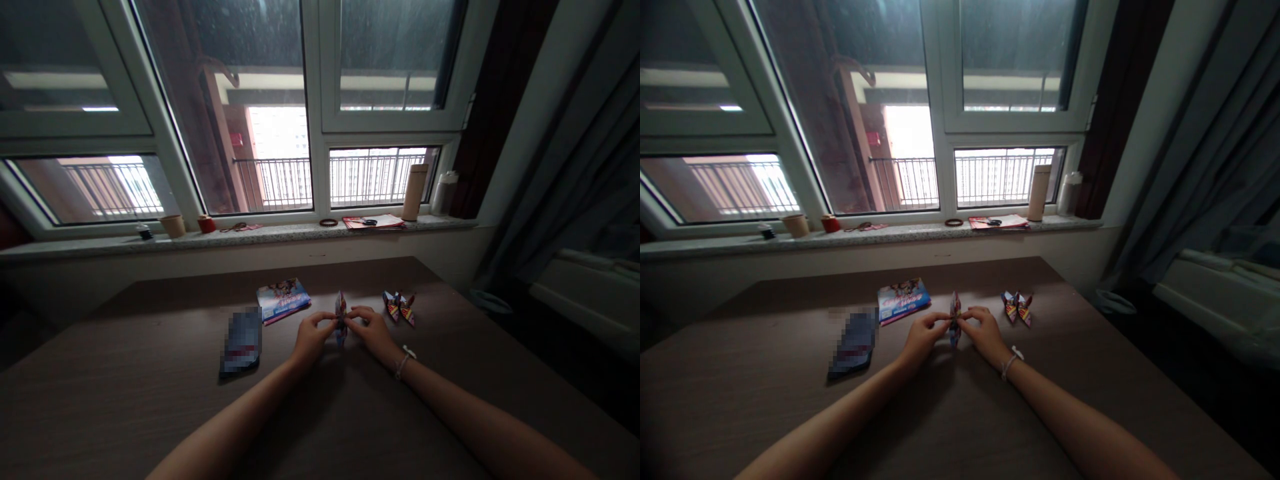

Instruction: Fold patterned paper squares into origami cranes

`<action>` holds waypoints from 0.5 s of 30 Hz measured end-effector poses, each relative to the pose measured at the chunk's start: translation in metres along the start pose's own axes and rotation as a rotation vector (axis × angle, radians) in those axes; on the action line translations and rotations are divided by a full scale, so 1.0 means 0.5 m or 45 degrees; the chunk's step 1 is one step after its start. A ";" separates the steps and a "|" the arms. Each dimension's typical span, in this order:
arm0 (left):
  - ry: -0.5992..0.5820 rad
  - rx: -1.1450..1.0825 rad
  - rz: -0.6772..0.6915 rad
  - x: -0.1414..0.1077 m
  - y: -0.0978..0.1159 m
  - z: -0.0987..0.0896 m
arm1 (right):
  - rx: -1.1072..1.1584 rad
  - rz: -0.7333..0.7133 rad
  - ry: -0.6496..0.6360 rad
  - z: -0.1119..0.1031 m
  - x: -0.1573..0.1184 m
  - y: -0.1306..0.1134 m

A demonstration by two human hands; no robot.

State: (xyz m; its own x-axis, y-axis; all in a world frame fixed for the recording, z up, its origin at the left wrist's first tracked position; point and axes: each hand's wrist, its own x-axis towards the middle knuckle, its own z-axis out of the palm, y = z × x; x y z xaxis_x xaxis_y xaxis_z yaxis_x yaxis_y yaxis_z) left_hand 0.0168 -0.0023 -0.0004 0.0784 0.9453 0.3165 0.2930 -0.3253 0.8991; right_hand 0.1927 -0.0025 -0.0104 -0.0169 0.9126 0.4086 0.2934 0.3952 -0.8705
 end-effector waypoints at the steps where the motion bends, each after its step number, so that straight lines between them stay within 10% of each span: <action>1: 0.000 -0.005 -0.003 0.001 0.000 0.000 | 0.001 0.006 0.004 0.000 0.000 0.000; 15: 0.012 0.033 0.009 -0.011 0.017 0.001 | -0.045 -0.032 -0.011 -0.002 -0.004 -0.003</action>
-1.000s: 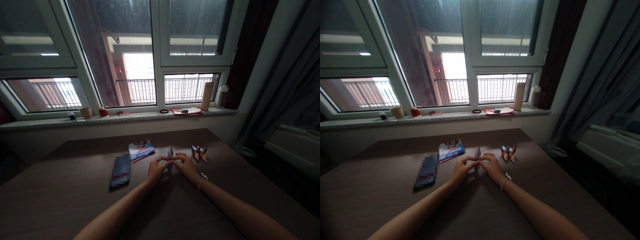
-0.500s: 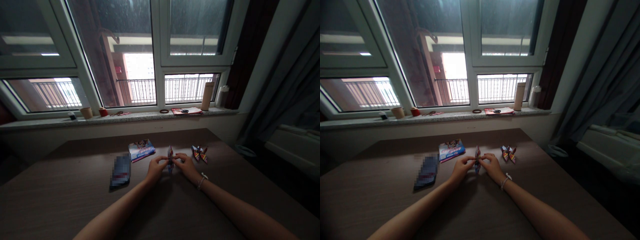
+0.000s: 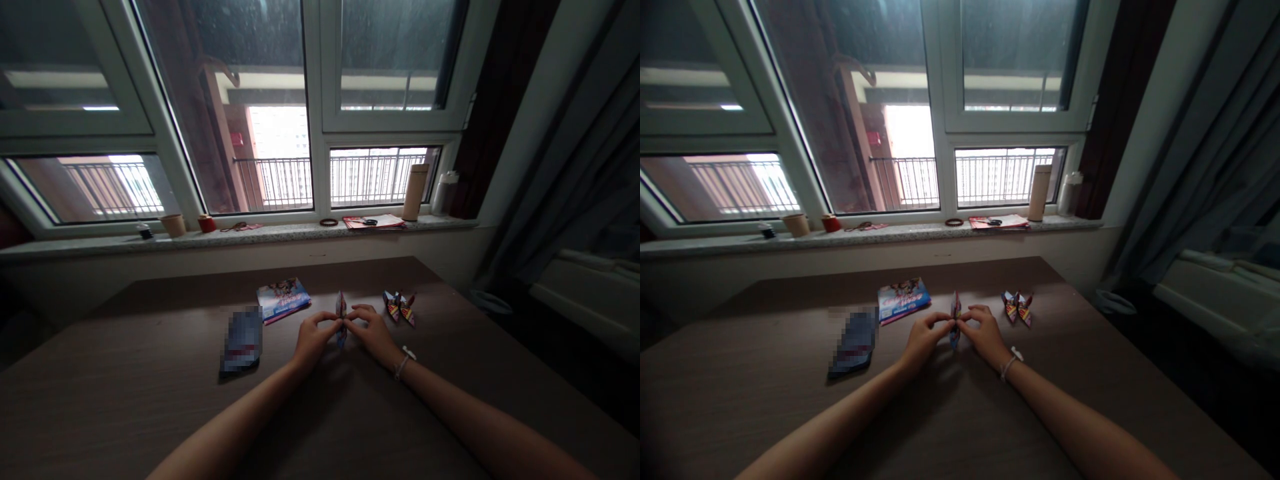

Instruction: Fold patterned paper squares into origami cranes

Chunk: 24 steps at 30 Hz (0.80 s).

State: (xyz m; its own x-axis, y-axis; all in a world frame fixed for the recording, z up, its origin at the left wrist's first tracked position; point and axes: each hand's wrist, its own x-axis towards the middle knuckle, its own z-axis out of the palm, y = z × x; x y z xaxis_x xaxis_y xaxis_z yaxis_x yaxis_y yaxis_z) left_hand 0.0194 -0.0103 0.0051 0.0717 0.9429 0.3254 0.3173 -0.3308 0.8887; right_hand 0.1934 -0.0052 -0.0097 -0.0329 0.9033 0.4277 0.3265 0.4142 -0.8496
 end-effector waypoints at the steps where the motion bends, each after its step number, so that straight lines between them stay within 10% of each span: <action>1: 0.001 0.006 0.003 0.000 0.000 -0.001 | 0.001 -0.005 -0.006 0.000 0.000 -0.001; 24: 0.002 -0.203 -0.120 0.011 -0.016 0.000 | 0.101 0.017 0.018 0.007 0.004 0.011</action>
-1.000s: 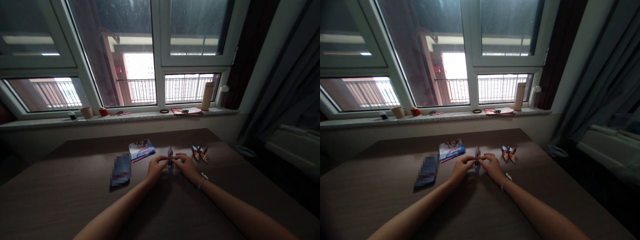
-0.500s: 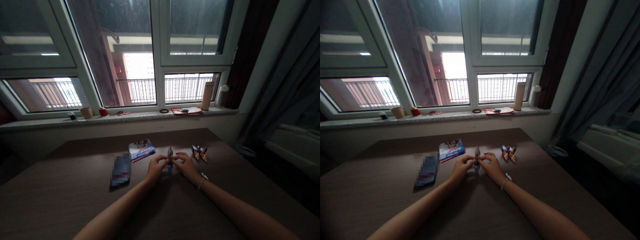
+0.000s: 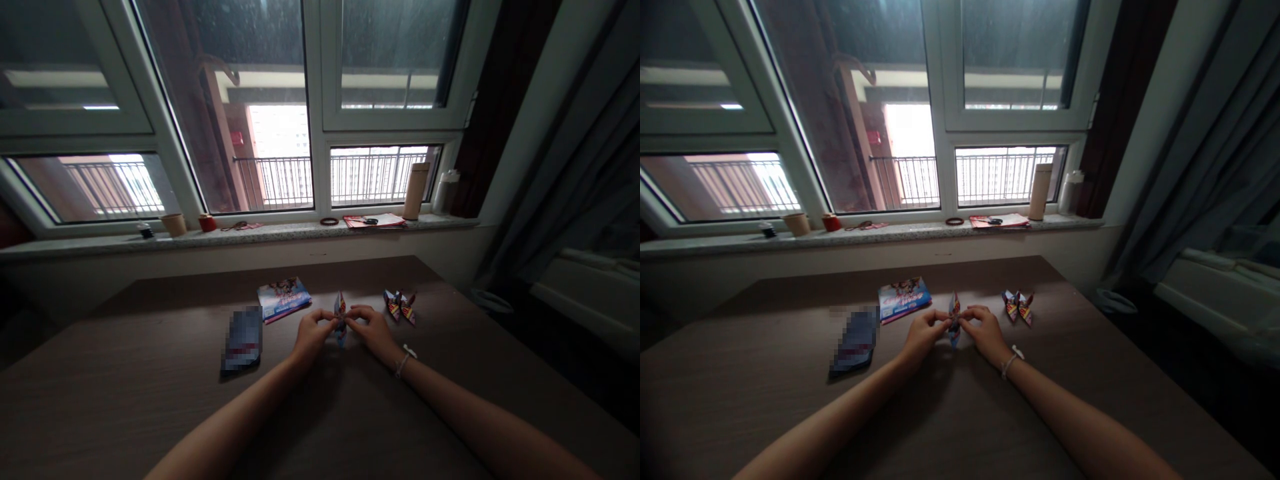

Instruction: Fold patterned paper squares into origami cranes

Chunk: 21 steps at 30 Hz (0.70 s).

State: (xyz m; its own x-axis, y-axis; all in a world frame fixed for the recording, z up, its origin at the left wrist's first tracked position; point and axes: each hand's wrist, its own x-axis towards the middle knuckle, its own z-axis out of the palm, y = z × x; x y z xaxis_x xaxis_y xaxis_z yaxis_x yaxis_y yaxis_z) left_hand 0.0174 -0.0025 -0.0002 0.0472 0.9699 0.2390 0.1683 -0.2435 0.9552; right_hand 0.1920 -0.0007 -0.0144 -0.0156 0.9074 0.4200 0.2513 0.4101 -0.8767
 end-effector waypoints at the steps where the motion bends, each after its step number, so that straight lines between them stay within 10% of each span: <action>1: 0.008 0.002 -0.001 0.000 0.000 0.000 | 0.026 0.011 0.001 0.002 0.001 0.002; 21: 0.045 -0.113 0.060 0.000 -0.001 0.004 | 0.311 0.134 0.009 0.011 0.008 0.009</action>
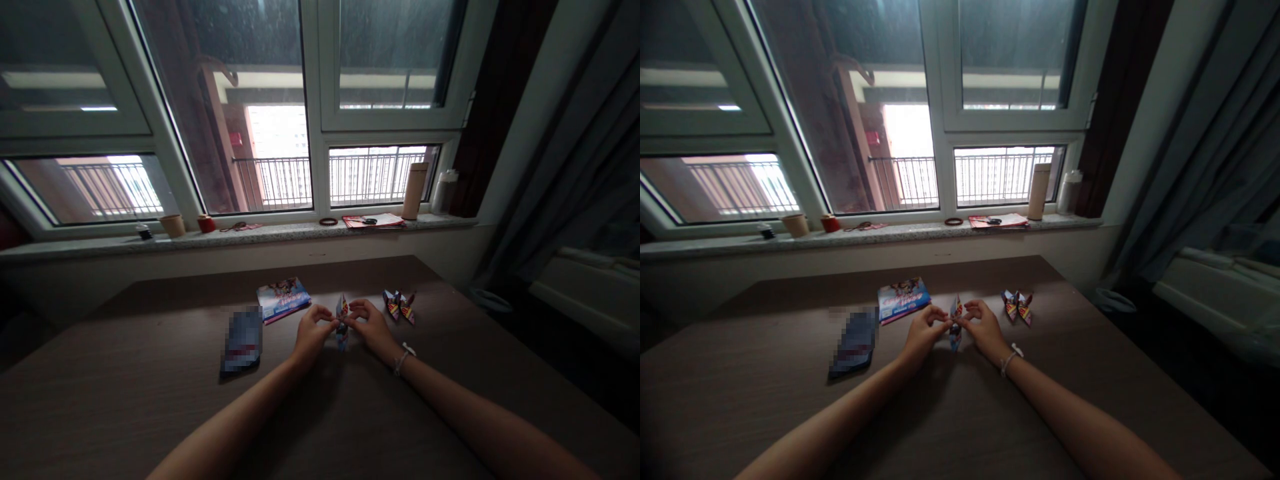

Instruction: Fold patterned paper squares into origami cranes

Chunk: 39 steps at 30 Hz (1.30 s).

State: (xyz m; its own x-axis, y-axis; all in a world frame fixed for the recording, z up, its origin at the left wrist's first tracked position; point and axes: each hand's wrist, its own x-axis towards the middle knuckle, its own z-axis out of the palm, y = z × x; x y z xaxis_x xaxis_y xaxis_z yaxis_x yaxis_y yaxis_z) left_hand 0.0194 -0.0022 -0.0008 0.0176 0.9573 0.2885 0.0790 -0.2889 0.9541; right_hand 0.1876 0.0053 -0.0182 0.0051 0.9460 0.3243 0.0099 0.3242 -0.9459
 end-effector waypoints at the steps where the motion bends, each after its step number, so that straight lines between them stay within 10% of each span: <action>1: -0.007 -0.017 -0.004 0.001 -0.001 0.000 | 0.016 0.003 0.005 0.000 0.002 0.000; 29: -0.030 0.061 -0.035 0.006 -0.002 -0.002 | -0.214 -0.079 -0.070 -0.011 -0.001 -0.005; 39: -0.096 0.467 -0.001 0.002 -0.001 -0.008 | -0.831 -0.243 -0.120 -0.009 -0.018 -0.008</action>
State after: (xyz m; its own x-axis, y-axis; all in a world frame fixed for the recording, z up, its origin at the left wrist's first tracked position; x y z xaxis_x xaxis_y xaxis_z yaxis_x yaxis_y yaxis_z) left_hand 0.0155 -0.0010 -0.0007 0.0893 0.9593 0.2680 0.4304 -0.2798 0.8582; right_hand 0.1922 -0.0044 -0.0175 -0.1431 0.8791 0.4546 0.6028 0.4417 -0.6645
